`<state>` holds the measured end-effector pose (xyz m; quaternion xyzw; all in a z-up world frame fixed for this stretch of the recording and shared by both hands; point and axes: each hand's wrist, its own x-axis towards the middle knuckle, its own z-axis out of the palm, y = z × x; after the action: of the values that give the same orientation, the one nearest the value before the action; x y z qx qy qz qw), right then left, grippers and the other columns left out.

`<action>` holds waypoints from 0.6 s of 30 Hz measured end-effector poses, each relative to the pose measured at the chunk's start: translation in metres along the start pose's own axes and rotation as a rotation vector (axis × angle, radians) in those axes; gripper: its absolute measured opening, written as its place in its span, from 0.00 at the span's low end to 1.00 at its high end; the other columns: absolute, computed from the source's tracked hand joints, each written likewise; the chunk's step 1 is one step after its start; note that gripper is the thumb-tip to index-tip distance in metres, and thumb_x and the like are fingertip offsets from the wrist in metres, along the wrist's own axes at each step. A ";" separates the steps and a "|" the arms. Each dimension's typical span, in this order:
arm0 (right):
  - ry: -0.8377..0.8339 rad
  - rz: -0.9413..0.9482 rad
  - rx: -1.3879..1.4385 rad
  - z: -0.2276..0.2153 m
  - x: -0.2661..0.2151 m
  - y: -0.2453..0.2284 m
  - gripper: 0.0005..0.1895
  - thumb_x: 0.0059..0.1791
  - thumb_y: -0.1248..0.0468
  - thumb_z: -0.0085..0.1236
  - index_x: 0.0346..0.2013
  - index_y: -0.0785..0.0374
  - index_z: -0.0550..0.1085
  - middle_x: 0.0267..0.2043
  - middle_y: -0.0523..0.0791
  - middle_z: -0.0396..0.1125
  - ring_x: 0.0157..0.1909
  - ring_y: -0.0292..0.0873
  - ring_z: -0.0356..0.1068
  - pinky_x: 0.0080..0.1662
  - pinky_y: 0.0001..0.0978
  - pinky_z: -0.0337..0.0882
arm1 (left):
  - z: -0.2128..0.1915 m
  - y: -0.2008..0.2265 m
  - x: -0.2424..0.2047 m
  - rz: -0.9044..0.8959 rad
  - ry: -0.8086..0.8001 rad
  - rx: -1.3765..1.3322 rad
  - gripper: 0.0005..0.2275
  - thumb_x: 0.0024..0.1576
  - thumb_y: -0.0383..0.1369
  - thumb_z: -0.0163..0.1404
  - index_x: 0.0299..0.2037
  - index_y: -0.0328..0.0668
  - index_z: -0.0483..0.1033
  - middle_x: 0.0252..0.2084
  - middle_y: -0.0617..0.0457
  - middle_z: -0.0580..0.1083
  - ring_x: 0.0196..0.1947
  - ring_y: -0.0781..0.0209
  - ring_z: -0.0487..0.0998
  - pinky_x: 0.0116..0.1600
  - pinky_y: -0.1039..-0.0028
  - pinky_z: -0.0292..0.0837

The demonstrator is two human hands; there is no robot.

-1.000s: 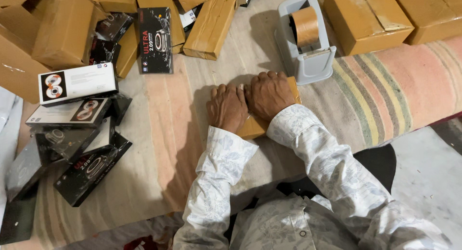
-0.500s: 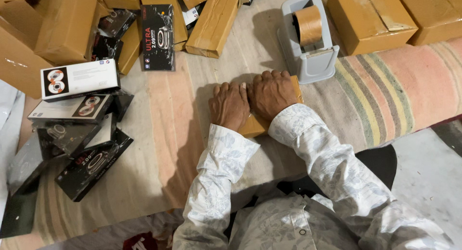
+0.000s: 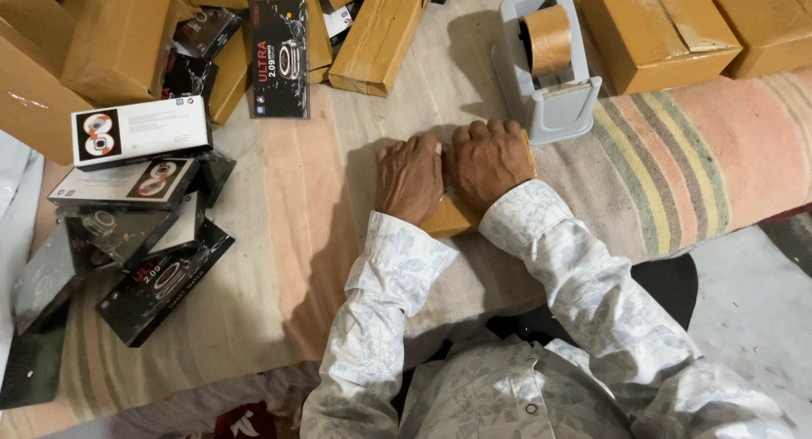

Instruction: The person places small product boxes into larger cardboard shipping boxes, folds the flaps, and seals them with packing tape using a tape dispenser. The person repeats this process for multiple items, stacking the sealed boxes to the side.

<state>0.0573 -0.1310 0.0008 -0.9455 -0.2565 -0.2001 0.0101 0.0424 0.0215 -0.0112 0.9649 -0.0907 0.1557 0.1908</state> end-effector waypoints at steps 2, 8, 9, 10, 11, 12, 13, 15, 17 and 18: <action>0.060 0.021 0.001 0.000 -0.004 0.004 0.19 0.56 0.52 0.46 0.39 0.65 0.77 0.36 0.51 0.71 0.41 0.52 0.69 0.47 0.44 0.64 | -0.004 0.003 0.002 -0.046 -0.051 0.025 0.14 0.67 0.39 0.38 0.40 0.40 0.73 0.41 0.42 0.77 0.45 0.42 0.75 0.55 0.51 0.61; -0.081 0.065 0.044 -0.008 -0.006 0.011 0.19 0.57 0.53 0.44 0.42 0.66 0.75 0.38 0.53 0.71 0.42 0.54 0.69 0.47 0.48 0.64 | -0.003 0.006 0.006 -0.084 -0.160 0.028 0.16 0.68 0.42 0.36 0.40 0.41 0.74 0.41 0.44 0.77 0.47 0.45 0.74 0.58 0.50 0.59; -0.059 0.038 0.015 -0.010 -0.006 0.010 0.18 0.55 0.53 0.46 0.42 0.66 0.75 0.38 0.52 0.72 0.43 0.53 0.69 0.48 0.48 0.64 | -0.001 0.005 0.007 -0.047 -0.135 0.003 0.15 0.67 0.40 0.37 0.41 0.41 0.74 0.42 0.43 0.77 0.46 0.44 0.74 0.57 0.50 0.59; -0.036 0.011 -0.015 -0.013 -0.006 0.009 0.18 0.53 0.54 0.47 0.42 0.66 0.75 0.38 0.52 0.72 0.43 0.53 0.70 0.48 0.48 0.65 | 0.001 0.003 0.007 -0.009 -0.109 -0.021 0.14 0.67 0.38 0.37 0.42 0.40 0.74 0.42 0.43 0.77 0.46 0.44 0.75 0.56 0.49 0.60; -0.017 -0.016 -0.044 -0.015 -0.006 0.008 0.17 0.51 0.54 0.48 0.41 0.66 0.75 0.38 0.52 0.72 0.44 0.52 0.70 0.48 0.48 0.65 | 0.003 0.001 0.007 0.044 -0.088 -0.019 0.12 0.66 0.37 0.38 0.45 0.39 0.73 0.43 0.42 0.77 0.47 0.44 0.75 0.56 0.50 0.61; -0.008 -0.045 0.016 -0.018 -0.006 0.009 0.17 0.51 0.55 0.50 0.42 0.67 0.74 0.38 0.52 0.72 0.45 0.53 0.71 0.49 0.46 0.66 | 0.006 -0.001 0.007 0.097 -0.066 -0.016 0.12 0.65 0.35 0.38 0.47 0.38 0.73 0.44 0.42 0.77 0.47 0.44 0.76 0.55 0.52 0.63; -0.001 -0.076 0.081 -0.020 -0.006 0.009 0.17 0.51 0.56 0.51 0.42 0.68 0.74 0.39 0.53 0.72 0.45 0.53 0.71 0.50 0.45 0.66 | 0.008 -0.003 0.006 0.147 -0.048 -0.011 0.12 0.64 0.33 0.39 0.49 0.37 0.72 0.45 0.41 0.77 0.48 0.43 0.76 0.54 0.53 0.64; 0.011 -0.110 0.167 -0.022 -0.005 0.009 0.16 0.51 0.57 0.54 0.41 0.69 0.74 0.39 0.53 0.72 0.45 0.54 0.71 0.50 0.43 0.67 | 0.010 -0.006 0.005 0.144 -0.018 -0.010 0.12 0.61 0.32 0.41 0.50 0.36 0.72 0.44 0.41 0.77 0.47 0.43 0.76 0.53 0.53 0.65; 0.020 -0.117 0.207 -0.022 -0.005 0.010 0.15 0.49 0.57 0.55 0.38 0.68 0.73 0.38 0.53 0.71 0.45 0.54 0.72 0.49 0.42 0.68 | 0.010 -0.006 0.006 0.126 -0.008 -0.008 0.12 0.61 0.33 0.42 0.49 0.36 0.73 0.44 0.41 0.77 0.47 0.43 0.77 0.53 0.52 0.65; 0.015 -0.121 0.195 -0.022 -0.004 0.011 0.15 0.49 0.56 0.56 0.37 0.68 0.73 0.37 0.52 0.71 0.44 0.54 0.72 0.48 0.42 0.68 | 0.010 -0.006 0.006 0.107 -0.013 -0.006 0.11 0.62 0.33 0.41 0.48 0.37 0.73 0.44 0.41 0.77 0.47 0.43 0.77 0.54 0.52 0.65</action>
<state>0.0512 -0.1454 0.0203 -0.9212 -0.3315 -0.1817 0.0918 0.0525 0.0218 -0.0201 0.9591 -0.1439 0.1592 0.1846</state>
